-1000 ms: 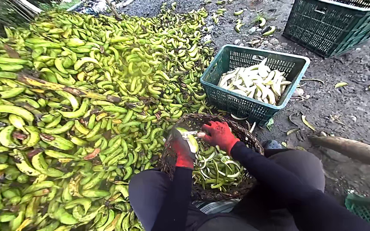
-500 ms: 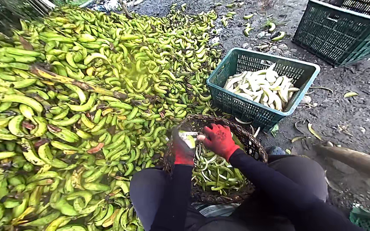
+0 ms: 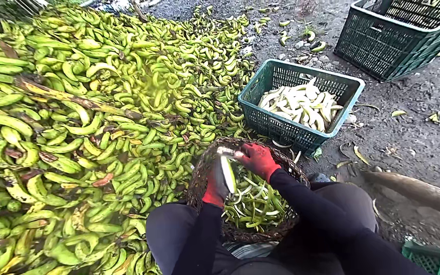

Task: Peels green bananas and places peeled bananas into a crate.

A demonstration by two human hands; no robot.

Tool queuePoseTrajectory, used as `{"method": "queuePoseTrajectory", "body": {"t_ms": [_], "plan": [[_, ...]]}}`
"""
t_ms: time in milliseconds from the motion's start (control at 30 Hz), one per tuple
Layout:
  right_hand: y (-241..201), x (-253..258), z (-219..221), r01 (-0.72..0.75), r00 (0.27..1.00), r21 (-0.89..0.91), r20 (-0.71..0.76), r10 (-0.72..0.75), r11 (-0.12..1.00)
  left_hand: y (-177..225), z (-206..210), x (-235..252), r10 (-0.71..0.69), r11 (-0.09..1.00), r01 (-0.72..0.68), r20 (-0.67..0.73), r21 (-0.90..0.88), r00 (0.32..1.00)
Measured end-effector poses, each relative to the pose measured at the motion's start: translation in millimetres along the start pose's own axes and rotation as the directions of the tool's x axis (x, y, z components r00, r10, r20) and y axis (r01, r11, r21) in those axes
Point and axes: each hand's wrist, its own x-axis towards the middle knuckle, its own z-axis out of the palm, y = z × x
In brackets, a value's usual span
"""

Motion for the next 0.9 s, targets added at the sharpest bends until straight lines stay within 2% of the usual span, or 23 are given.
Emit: {"method": "queuePoseTrajectory", "body": {"t_ms": [67,133,167,233,367,467,533,600,633,667,733,800,833,900], "plan": [[-13,-18,7,0.240,0.970,-0.085,-0.021,-0.243,0.967,14,-13,6,-0.006,0.956,0.030,0.084,-0.292,0.996],[-21,-31,10,0.387,0.915,-0.169,-0.054,-0.401,0.906,23,-21,8,-0.005,0.915,0.032,0.068,-0.403,0.998],[-23,-34,11,0.397,0.909,-0.181,-0.058,-0.413,0.900,25,-21,6,-0.010,0.907,0.031,0.052,-0.421,0.999],[-24,-29,8,0.332,0.939,-0.161,-0.035,-0.342,0.929,21,-15,5,-0.006,0.896,0.022,0.038,-0.444,0.999],[-21,-10,-2,0.103,0.988,-0.035,0.119,-0.098,0.994,8,12,-7,0.158,0.956,-0.173,-0.082,-0.239,0.984],[-7,3,-2,-0.065,0.978,0.110,0.205,0.041,0.992,-3,13,-21,0.205,0.977,-0.206,-0.018,-0.051,0.979],[1,7,-1,-0.163,0.961,0.161,0.248,0.120,0.973,-3,-2,-28,0.129,0.992,-0.127,0.134,-0.029,0.983],[8,7,2,-0.209,0.964,0.141,0.194,0.180,0.968,4,-19,-28,-0.033,0.995,0.055,0.255,-0.081,0.966],[12,8,3,-0.200,0.971,0.111,0.153,0.182,0.973,10,-26,-27,-0.067,0.992,0.098,0.305,-0.086,0.950],[12,6,3,-0.145,0.984,0.084,0.113,0.135,0.986,16,-32,-25,-0.073,0.991,0.103,0.297,-0.086,0.952],[1,-7,7,0.074,0.991,0.068,0.105,-0.081,0.995,21,-39,-17,-0.073,0.986,0.096,0.169,-0.137,0.983],[-13,-20,9,0.314,0.933,0.023,0.180,-0.313,0.949,22,-44,-6,-0.059,0.975,0.083,0.120,-0.205,0.991],[-20,-25,9,0.382,0.903,-0.010,0.216,-0.371,0.924,22,-45,-1,-0.048,0.971,0.073,0.114,-0.228,0.992],[-27,-30,9,0.378,0.902,-0.045,0.241,-0.357,0.925,16,-42,4,-0.031,0.956,0.067,0.127,-0.285,0.991]]}}
